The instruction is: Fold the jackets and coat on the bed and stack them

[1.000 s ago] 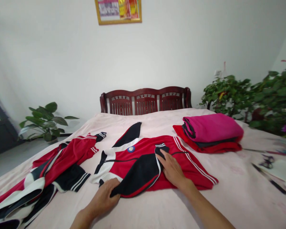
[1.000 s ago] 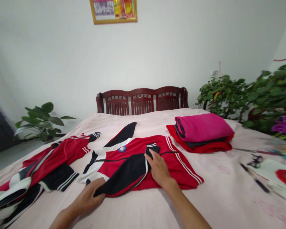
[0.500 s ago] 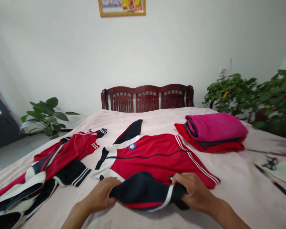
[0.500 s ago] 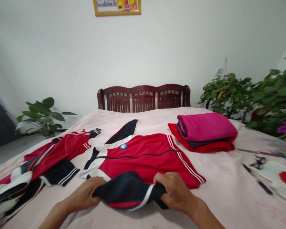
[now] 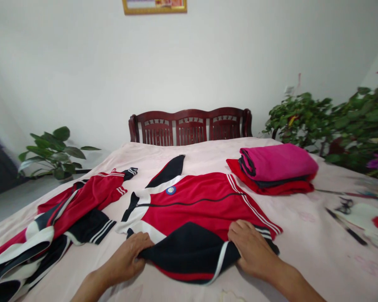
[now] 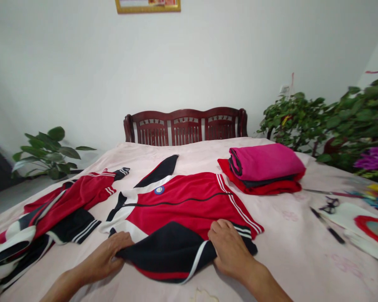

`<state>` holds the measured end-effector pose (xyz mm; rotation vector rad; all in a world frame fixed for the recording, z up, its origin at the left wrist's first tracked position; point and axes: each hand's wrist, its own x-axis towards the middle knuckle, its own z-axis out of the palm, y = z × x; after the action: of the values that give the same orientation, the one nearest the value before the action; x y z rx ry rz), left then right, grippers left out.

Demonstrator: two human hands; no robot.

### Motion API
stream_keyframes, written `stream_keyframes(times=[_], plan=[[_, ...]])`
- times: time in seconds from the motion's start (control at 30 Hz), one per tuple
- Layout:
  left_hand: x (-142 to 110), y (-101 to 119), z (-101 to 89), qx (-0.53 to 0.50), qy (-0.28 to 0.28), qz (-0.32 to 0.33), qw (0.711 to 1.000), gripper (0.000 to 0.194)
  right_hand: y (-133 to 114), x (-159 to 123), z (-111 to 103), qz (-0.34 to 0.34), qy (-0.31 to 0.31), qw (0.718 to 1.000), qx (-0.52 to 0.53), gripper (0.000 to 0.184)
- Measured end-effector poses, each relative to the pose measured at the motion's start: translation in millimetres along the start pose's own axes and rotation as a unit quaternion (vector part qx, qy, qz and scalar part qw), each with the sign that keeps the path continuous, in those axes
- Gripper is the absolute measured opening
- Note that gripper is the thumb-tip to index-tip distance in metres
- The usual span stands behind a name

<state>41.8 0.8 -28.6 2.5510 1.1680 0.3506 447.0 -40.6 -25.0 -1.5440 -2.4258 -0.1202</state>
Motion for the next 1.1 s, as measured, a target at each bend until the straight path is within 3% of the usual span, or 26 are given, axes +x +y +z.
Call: stream_keyframes(times=[0.17, 0.33, 0.43, 0.53, 0.63, 0.73, 0.83, 0.9, 1.0, 1.1], plan=[[-6, -9, -2.2, -0.061, 0.011, -0.031, 0.998, 0.033, -3, -31, 12, -0.075, -0.013, 0.996, 0.045, 0.066], [-6, -6, -30.0, -0.107, -0.080, -0.051, 0.990, 0.045, 0, -49, 10, -0.077, -0.030, 0.995, 0.051, 0.078], [8, 4, -52.2, -0.144, -0.146, -0.064, 0.977, 0.037, 3, -41, -11, -0.035, -0.108, 0.989, 0.090, 0.076], [39, 15, -59.0, -0.184, -0.109, -0.068, 0.974, 0.028, 5, -15, -32, -0.002, -0.142, 0.976, 0.168, 0.059], [82, 14, -41.4, -0.150, 0.025, -0.045, 0.987, 0.039, 11, 21, -30, 0.034, -0.057, 0.980, 0.187, 0.047], [111, -3, -7.3, -0.016, 0.096, -0.018, 0.995, 0.049, 34, 47, 3, 0.043, 0.000, 0.995, 0.088, 0.055], [112, -33, 24.4, 0.137, 0.090, -0.062, 0.985, 0.057, 74, 48, 40, 0.074, -0.033, 0.997, 0.011, 0.057], [103, -52, 36.1, 0.182, 0.087, -0.074, 0.977, 0.058, 98, 41, 53, 0.080, -0.027, 0.996, -0.002, 0.058], [88, -71, 38.2, 0.206, 0.088, -0.064, 0.973, 0.058, 112, 35, 51, 0.080, -0.029, 0.996, 0.003, 0.058], [75, -78, 30.9, 0.207, 0.075, -0.037, 0.975, 0.057, 104, 33, 34, 0.100, -0.040, 0.994, 0.027, 0.055]])
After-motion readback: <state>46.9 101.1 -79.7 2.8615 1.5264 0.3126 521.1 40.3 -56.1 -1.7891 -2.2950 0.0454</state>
